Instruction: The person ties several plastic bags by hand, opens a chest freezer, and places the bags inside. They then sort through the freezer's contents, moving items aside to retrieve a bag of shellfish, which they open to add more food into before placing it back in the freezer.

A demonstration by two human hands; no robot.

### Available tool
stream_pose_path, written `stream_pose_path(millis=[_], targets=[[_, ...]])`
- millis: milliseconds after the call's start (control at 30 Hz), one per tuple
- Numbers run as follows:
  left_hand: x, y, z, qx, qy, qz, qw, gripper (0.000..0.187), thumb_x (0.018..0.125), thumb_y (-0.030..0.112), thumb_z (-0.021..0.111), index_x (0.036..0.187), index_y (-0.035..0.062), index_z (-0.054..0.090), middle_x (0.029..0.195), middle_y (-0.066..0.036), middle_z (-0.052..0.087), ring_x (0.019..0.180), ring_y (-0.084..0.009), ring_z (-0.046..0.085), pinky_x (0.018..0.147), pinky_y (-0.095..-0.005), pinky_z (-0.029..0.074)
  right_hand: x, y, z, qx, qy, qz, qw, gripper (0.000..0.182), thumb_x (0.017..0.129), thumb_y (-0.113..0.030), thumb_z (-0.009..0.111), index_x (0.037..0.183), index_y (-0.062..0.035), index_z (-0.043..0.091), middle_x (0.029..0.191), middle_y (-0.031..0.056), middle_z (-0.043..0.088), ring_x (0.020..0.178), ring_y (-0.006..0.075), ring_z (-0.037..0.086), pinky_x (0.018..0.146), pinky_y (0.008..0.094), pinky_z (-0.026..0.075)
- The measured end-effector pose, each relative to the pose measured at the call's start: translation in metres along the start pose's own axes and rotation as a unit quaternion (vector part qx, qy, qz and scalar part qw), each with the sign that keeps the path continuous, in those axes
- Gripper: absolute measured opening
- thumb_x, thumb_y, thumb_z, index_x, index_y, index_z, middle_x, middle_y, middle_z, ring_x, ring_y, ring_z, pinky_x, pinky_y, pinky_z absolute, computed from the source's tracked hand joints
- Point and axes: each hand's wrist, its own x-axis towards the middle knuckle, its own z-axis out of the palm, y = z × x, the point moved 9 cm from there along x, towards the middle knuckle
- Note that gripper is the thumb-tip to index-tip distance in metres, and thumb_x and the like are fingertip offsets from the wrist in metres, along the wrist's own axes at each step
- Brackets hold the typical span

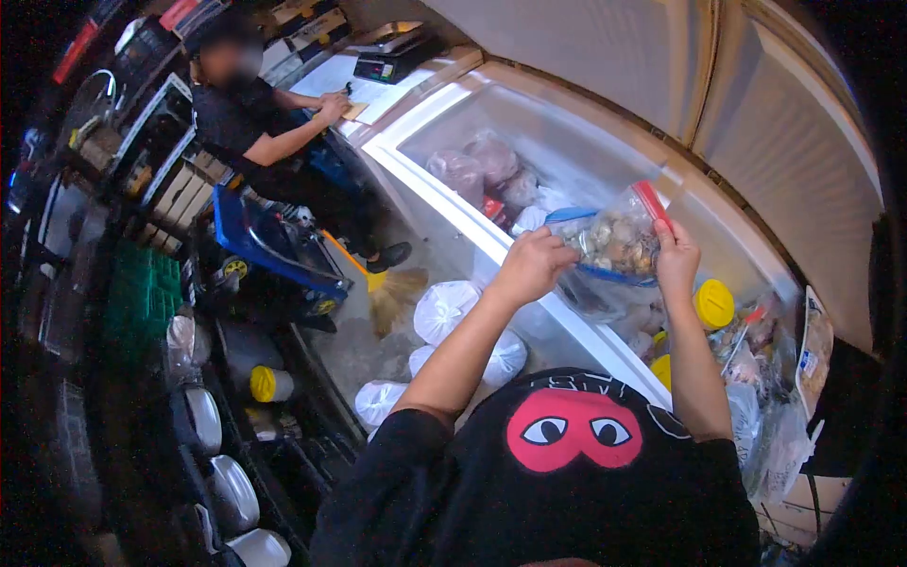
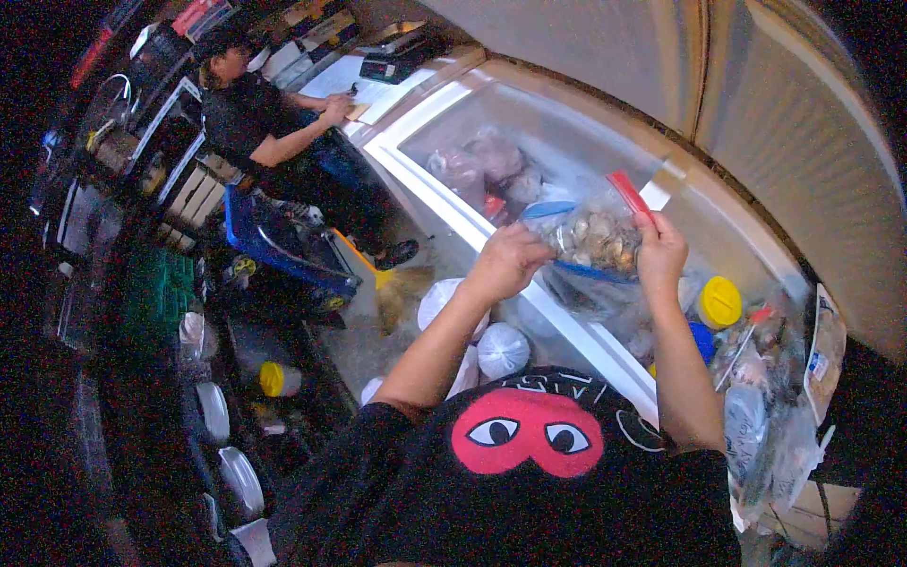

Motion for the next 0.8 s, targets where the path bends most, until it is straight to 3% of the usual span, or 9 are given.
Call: stream_pose_path(millis=[133, 233, 300, 433, 533, 567, 667, 767, 800], targets=[[0.000, -0.007, -0.008, -0.026, 0.037, -0.005, 0.999, 0.014, 0.066, 0.010, 0.067, 0.080, 0.0118, 0.067, 0.072, -0.004, 0.059, 0.076, -0.0244, 0.057, 0.065, -0.0390, 0.046, -0.013, 0.056, 0.019, 0.130, -0.008, 0.068, 0.989, 0.022, 0.088, -0.024, 0.059, 0.094, -0.0036, 0.065, 0.074, 0.0063, 0.063, 0.067, 0.0130, 0.055, 0.065, 0.0284, 0.044], [-0.001, -0.013, -0.002, -0.013, 0.007, 0.018, 1.000, 0.015, 0.065, 0.007, 0.064, 0.079, 0.0101, 0.067, 0.073, -0.006, 0.061, 0.074, -0.0262, 0.058, 0.065, -0.0395, 0.047, -0.029, 0.098, 0.044, 0.006, -0.198, 0.185, 0.962, 0.025, 0.088, -0.025, 0.060, 0.099, -0.0024, 0.063, 0.080, 0.0055, 0.063, 0.072, 0.0133, 0.056, 0.067, 0.0302, 0.045], [-0.001, -0.007, -0.007, -0.020, 0.018, 0.016, 1.000, 0.015, 0.065, 0.005, 0.062, 0.079, 0.0105, 0.067, 0.074, -0.007, 0.062, 0.074, -0.0280, 0.059, 0.065, -0.0395, 0.048, -0.025, 0.083, 0.048, -0.041, -0.288, 0.097, 0.952, 0.025, 0.086, -0.022, 0.061, 0.099, -0.0011, 0.062, 0.084, 0.0052, 0.063, 0.077, 0.0139, 0.056, 0.068, 0.0314, 0.046], [0.001, -0.004, -0.006, -0.031, 0.010, 0.029, 0.999, 0.008, 0.069, 0.008, 0.065, 0.077, 0.0095, 0.066, 0.069, -0.006, 0.059, 0.068, -0.0263, 0.056, 0.061, -0.0385, 0.046, -0.024, 0.056, 0.050, 0.055, -0.415, 0.107, 0.902, 0.025, 0.080, -0.014, 0.065, 0.101, -0.0017, 0.061, 0.084, 0.0044, 0.062, 0.078, 0.0134, 0.057, 0.071, 0.0301, 0.047], [0.000, -0.003, -0.008, -0.041, 0.011, 0.014, 0.999, 0.011, 0.067, 0.005, 0.066, 0.078, 0.0083, 0.068, 0.069, -0.007, 0.059, 0.070, -0.0267, 0.057, 0.063, -0.0377, 0.047, -0.011, 0.053, 0.032, 0.035, -0.400, 0.075, 0.913, 0.031, 0.078, -0.015, 0.068, 0.104, -0.0022, 0.060, 0.090, 0.0061, 0.062, 0.079, 0.0127, 0.057, 0.071, 0.0291, 0.048], [0.000, -0.003, -0.007, -0.045, 0.003, 0.011, 0.999, 0.012, 0.067, 0.005, 0.067, 0.078, 0.0081, 0.068, 0.069, -0.007, 0.059, 0.070, -0.0268, 0.057, 0.063, -0.0377, 0.047, -0.005, 0.056, 0.020, -0.015, -0.346, 0.061, 0.936, 0.039, 0.075, -0.019, 0.071, 0.108, -0.0038, 0.058, 0.097, 0.0087, 0.061, 0.081, 0.0153, 0.058, 0.072, 0.0299, 0.048], [-0.001, -0.006, -0.005, -0.046, -0.018, 0.001, 0.999, 0.012, 0.066, 0.004, 0.067, 0.078, 0.0076, 0.068, 0.070, -0.007, 0.060, 0.070, -0.0272, 0.056, 0.063, -0.0377, 0.047, -0.031, 0.069, 0.010, -0.108, -0.414, 0.265, 0.864, 0.044, 0.075, -0.014, 0.072, 0.115, -0.0107, 0.054, 0.096, 0.0022, 0.059, 0.079, 0.0106, 0.055, 0.073, 0.0245, 0.048], [0.000, -0.003, -0.005, -0.041, -0.032, -0.009, 0.999, 0.012, 0.067, 0.005, 0.068, 0.079, 0.0075, 0.068, 0.070, -0.008, 0.059, 0.070, -0.0275, 0.056, 0.063, -0.0379, 0.046, -0.068, 0.090, 0.018, -0.052, -0.488, 0.287, 0.822, 0.055, 0.074, -0.019, 0.074, 0.122, -0.0141, 0.048, 0.096, 0.0028, 0.057, 0.086, 0.0112, 0.055, 0.073, 0.0249, 0.048], [0.000, -0.003, -0.005, -0.043, -0.033, -0.006, 0.999, 0.012, 0.067, 0.005, 0.068, 0.079, 0.0075, 0.068, 0.069, -0.008, 0.059, 0.070, -0.0275, 0.056, 0.062, -0.0379, 0.046, -0.064, 0.091, 0.019, -0.026, -0.454, 0.213, 0.865, 0.057, 0.074, -0.020, 0.074, 0.124, -0.0143, 0.046, 0.097, 0.0027, 0.057, 0.088, 0.0118, 0.055, 0.074, 0.0261, 0.048]])
